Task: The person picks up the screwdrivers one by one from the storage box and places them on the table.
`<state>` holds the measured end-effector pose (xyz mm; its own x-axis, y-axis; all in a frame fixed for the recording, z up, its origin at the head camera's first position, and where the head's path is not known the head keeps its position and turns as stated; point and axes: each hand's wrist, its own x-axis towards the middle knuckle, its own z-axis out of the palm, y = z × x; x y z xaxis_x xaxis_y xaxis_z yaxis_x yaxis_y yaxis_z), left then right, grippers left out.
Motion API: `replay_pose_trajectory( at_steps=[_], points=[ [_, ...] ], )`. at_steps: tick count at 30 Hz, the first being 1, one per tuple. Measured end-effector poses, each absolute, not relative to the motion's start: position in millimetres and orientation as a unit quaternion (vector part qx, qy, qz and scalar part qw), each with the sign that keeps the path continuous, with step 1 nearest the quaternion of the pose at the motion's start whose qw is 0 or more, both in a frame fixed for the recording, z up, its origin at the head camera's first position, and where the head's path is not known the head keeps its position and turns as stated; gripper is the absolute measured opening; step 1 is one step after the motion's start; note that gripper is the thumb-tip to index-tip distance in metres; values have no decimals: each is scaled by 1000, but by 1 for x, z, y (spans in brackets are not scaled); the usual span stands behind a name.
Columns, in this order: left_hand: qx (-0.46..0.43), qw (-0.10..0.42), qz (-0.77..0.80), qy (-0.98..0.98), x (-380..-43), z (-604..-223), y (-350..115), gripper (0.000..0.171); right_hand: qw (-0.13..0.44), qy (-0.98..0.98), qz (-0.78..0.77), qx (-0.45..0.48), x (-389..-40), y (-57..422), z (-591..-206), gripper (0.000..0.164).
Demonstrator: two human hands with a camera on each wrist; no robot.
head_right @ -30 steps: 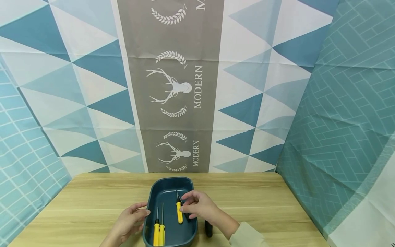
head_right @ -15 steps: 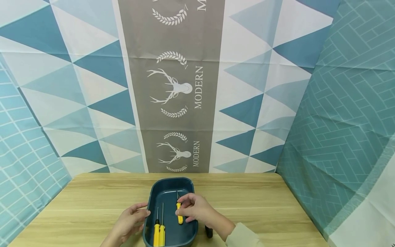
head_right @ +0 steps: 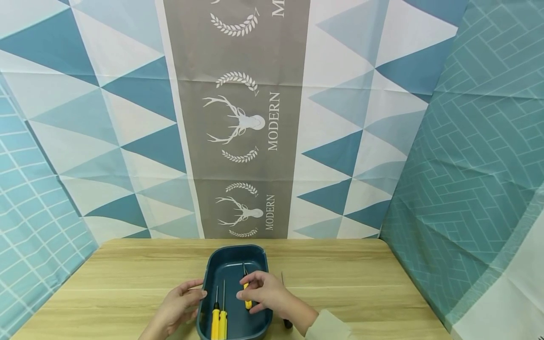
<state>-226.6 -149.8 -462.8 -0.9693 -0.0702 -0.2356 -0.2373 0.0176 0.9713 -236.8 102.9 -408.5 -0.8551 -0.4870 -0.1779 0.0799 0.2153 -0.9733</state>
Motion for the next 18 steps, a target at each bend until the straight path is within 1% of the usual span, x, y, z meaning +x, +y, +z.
replay_pose_trajectory(
  at_steps=[13,18],
  points=[
    [-109,64,692,711,-226,-462,-150,53,239,737,-617,-138,-236,99,-413,34],
    [-107,63,692,711,-226,-463,-150,53,241,744,-610,-127,-235,95,-414,31]
  ],
)
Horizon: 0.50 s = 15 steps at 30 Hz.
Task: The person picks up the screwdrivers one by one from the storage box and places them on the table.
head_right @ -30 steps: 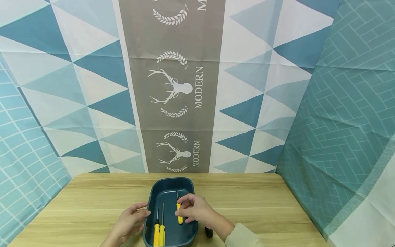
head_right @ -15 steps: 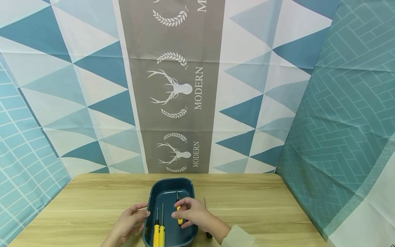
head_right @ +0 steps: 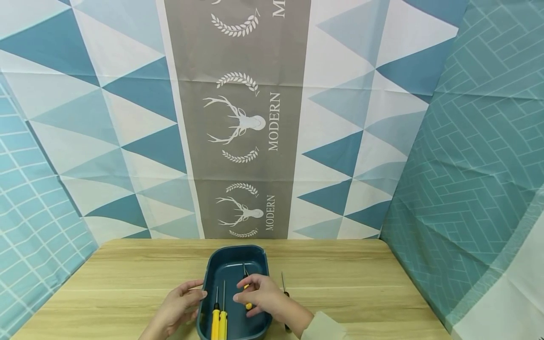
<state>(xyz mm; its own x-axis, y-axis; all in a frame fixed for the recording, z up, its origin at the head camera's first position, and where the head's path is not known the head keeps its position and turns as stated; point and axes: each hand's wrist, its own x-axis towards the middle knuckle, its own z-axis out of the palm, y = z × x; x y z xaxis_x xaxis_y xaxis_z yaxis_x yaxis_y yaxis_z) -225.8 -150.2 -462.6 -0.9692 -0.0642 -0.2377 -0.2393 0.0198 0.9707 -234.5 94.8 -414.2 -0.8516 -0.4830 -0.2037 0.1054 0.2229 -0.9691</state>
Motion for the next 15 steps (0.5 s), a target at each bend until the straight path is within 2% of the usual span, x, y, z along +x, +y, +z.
replay_pose_trajectory(
  at_steps=[6,15],
  points=[
    [-108,63,696,707,-225,-462,-151,53,254,734,-619,-118,-235,90,-418,29],
    [-99,71,699,705,-223,-460,-151,54,273,727,-621,-100,-233,85,-421,36]
  ],
)
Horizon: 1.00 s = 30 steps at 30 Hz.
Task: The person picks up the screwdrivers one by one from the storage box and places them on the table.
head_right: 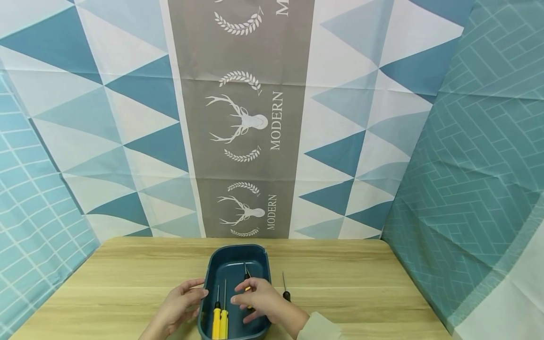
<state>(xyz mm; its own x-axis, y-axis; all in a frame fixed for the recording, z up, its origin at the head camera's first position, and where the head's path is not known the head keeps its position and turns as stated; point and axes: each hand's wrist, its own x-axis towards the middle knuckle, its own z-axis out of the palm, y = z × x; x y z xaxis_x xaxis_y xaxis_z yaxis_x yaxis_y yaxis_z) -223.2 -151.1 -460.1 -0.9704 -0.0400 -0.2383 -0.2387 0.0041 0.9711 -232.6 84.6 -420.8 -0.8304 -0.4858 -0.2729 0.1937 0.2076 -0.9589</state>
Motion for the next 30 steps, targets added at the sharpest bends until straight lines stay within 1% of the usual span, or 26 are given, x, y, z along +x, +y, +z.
replay_pose_trajectory(
  at_steps=[10,17,23,30],
  points=[
    [-105,69,695,708,-223,-459,-149,53,287,736,-607,-85,-236,81,-429,37],
    [-106,63,694,710,-224,-461,-150,53,280,748,-598,-66,-236,75,-433,32],
    [-106,66,695,708,-225,-461,-151,53,284,750,-595,-53,-235,72,-434,32],
    [-106,68,695,707,-223,-459,-151,53,293,755,-586,-36,-234,67,-434,27]
  ],
)
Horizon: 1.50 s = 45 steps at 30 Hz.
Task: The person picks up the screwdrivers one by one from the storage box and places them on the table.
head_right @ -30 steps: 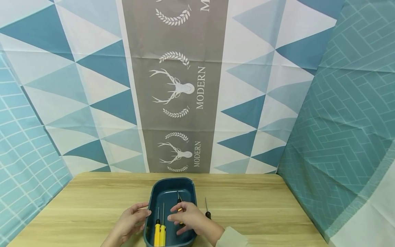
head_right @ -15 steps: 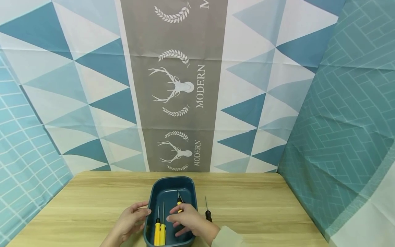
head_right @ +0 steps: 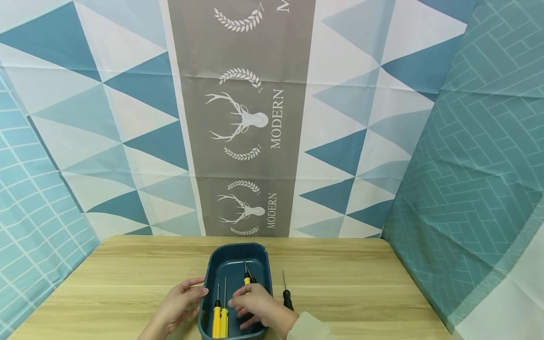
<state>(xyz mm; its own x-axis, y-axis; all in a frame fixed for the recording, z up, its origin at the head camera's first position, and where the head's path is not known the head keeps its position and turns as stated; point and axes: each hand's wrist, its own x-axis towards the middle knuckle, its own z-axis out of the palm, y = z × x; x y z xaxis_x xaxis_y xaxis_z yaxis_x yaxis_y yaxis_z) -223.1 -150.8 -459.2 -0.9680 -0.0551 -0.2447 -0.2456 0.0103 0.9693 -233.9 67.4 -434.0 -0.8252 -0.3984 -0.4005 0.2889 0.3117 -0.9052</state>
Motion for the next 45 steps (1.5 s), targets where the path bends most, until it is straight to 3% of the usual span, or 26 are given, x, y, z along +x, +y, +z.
replay_pose_trajectory(
  at_steps=[25,45],
  points=[
    [-102,78,702,701,-223,-461,-151,55,338,751,-567,-34,-235,57,-442,27],
    [-111,69,699,703,-226,-463,-152,55,322,775,-544,-14,-234,51,-446,23]
  ],
)
